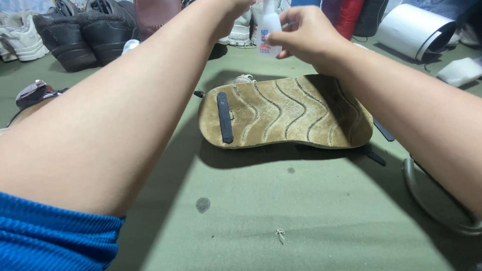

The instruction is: The person cleans the sole of a sandal with a cloth, then uses scissors to cut a black rubber strip into smaller pieces. They apply glue to the sole and attach the cut rubber pieces to reinforce the worn area.

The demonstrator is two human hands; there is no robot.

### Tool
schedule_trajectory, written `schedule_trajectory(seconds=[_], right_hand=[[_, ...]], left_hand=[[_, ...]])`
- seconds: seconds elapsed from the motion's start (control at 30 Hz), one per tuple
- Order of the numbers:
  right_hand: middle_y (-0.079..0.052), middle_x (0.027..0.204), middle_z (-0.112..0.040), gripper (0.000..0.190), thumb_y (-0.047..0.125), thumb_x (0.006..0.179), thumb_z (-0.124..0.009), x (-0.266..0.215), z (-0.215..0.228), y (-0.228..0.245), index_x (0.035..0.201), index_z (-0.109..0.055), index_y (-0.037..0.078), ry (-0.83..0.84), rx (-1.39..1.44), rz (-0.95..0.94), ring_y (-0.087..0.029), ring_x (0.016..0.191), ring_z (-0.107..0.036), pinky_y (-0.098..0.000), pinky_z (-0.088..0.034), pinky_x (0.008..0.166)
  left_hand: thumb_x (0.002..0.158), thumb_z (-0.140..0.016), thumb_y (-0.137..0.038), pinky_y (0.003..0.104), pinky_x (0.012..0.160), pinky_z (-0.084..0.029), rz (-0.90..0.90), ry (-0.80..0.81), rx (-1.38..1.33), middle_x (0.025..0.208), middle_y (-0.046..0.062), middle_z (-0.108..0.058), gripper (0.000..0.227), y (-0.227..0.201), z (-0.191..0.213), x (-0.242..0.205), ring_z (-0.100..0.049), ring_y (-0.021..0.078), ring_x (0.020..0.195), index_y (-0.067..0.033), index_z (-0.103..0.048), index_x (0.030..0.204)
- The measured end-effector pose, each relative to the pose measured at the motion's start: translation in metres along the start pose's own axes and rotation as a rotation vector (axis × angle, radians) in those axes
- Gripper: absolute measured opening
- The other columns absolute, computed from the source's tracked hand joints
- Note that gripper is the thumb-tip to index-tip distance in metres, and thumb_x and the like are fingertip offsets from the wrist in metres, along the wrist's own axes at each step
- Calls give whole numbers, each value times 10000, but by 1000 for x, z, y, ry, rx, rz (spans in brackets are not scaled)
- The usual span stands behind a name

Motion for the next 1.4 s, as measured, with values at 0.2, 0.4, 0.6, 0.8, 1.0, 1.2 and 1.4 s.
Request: schedule_trajectory(seconds=[0.2,0.4,0.6,0.8,1.0,1.2,1.4], right_hand=[[-77,971,-762,158,186,984,-723,-24,7,23,1046,-701,43,121,92,25,-107,847,-707,-209,-648,755],[-15,818,-743,154,225,972,-784,-39,26,53,929,-745,81,-20,-72,67,-73,705,-664,-218,-619,699],[-8,762,-766,160,283,908,-846,-65,33,85,896,-792,132,-164,-304,-38,-59,643,-675,-245,-497,629],[21,777,-750,198,370,764,-814,-74,27,75,812,-775,182,-301,-432,-109,-122,741,-648,-340,-446,683],[-1,775,-754,231,379,710,-823,-55,20,49,802,-777,172,-342,-468,-85,-181,740,-677,-359,-473,713],[4,909,-760,246,306,860,-812,-64,31,49,951,-794,78,-270,-121,-260,-123,715,-750,-244,-614,607],[-34,976,-779,228,232,894,-792,-67,48,17,1055,-765,72,-337,48,-246,-114,854,-727,-233,-635,703]], left_hand=[[820,-763,-368,325,882,-552,141,-399,-1436,992,-47,-728,252,-78,104,-122,-667,108,966,-176,-726,979],[781,-860,-195,353,891,-597,225,-646,-1523,937,-13,-837,154,-83,142,-133,-789,146,926,-119,-777,886],[697,-838,-502,260,671,-548,515,-689,-1010,684,-56,-810,273,-97,178,-158,-749,-3,725,-252,-864,804],[756,-834,-401,287,721,-566,606,-682,-1066,792,24,-818,209,-126,184,-184,-786,99,819,-198,-866,791],[745,-870,-419,351,674,-567,738,-803,-1034,592,17,-755,251,-124,195,-191,-763,179,694,-206,-830,617],[755,-900,-458,291,763,-568,757,-475,-951,651,-78,-760,224,-65,176,-179,-748,40,770,-263,-802,806],[729,-948,-118,190,575,-634,533,-65,-1022,763,46,-785,169,-64,72,-172,-700,83,608,-80,-785,714]])
Point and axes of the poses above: each hand's wrist, its own x-axis towards the middle knuckle, its own z-axis out of the back of the hand, y = z × x, the point moved 4 cm from there along x, towards the middle knuckle
